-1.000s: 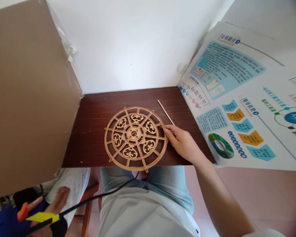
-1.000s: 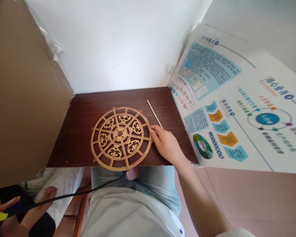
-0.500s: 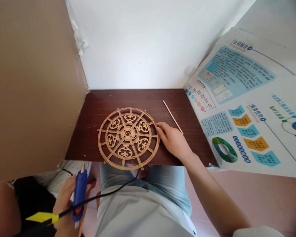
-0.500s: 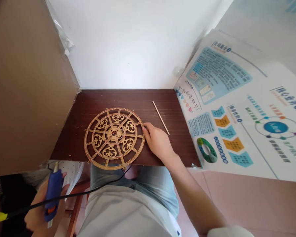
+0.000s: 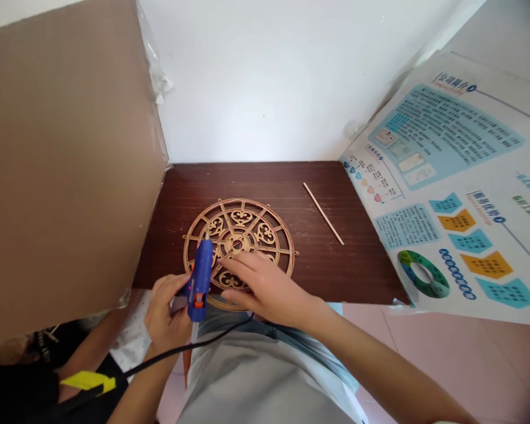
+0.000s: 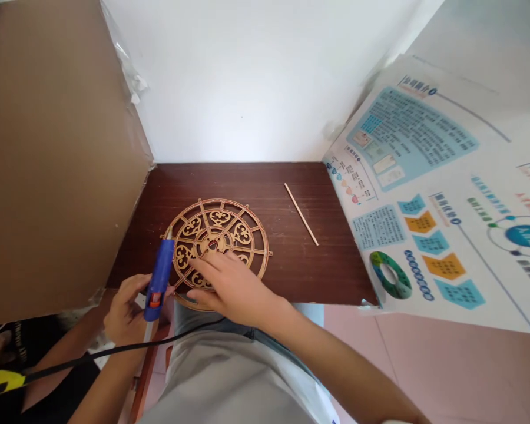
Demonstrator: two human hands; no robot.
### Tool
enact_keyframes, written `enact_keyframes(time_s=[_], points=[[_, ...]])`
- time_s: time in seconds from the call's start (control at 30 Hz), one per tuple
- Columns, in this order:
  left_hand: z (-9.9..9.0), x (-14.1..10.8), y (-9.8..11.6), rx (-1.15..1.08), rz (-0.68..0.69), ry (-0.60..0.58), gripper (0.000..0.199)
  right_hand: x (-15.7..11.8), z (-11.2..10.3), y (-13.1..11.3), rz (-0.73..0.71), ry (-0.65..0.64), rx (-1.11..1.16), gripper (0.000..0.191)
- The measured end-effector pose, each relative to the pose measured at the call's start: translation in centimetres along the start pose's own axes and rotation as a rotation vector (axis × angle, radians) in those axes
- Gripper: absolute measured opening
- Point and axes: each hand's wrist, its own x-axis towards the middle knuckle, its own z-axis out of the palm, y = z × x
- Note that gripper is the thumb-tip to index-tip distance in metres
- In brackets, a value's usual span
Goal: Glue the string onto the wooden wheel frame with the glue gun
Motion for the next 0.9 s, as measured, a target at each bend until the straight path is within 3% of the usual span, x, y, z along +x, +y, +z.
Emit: enact_keyframes(time_s=[0.1,0.2,0.33,0.5,0.6,0.73,0.9], points=[[1.2,0.4,1.2,-0.117,0.056,0.017,0.034,1.7,0.8,-1.6,-0.022,-0.049,0.251,0.044],[2.3,0.9,3.0,-0.181,0.059,0.000,0.034,1.7,1.4,-2.4,-0.007,0.028,0.571,0.041],[4.0,1.8,5.4,-0.218,0.134,-0.083,0.028,-0.1,3.7,-2.9,0.149,0.319,0.740,0.062],[4.3,3.2,7.7,-0.164,0.218,-0.321,0.040,-1.8,6.5,-3.3,0.364,0.693,0.877,0.040],[2.3,3.3,6.9,-0.067,0.181,-0.495,0.041,-2.6,6.8,-3.6,0.395,0.727,0.876,0.038],[-0.3,3.6,3.3,0.203,-0.161,-0.321,0.028,-3.5,5.8,-4.4,0.383,0.604,0.831,0.049],[-0.2,5.6,0.4,0.506,-0.231,-0.403,0.049,-3.8,5.0,-6.0,0.364,0.513,0.870,0.051]])
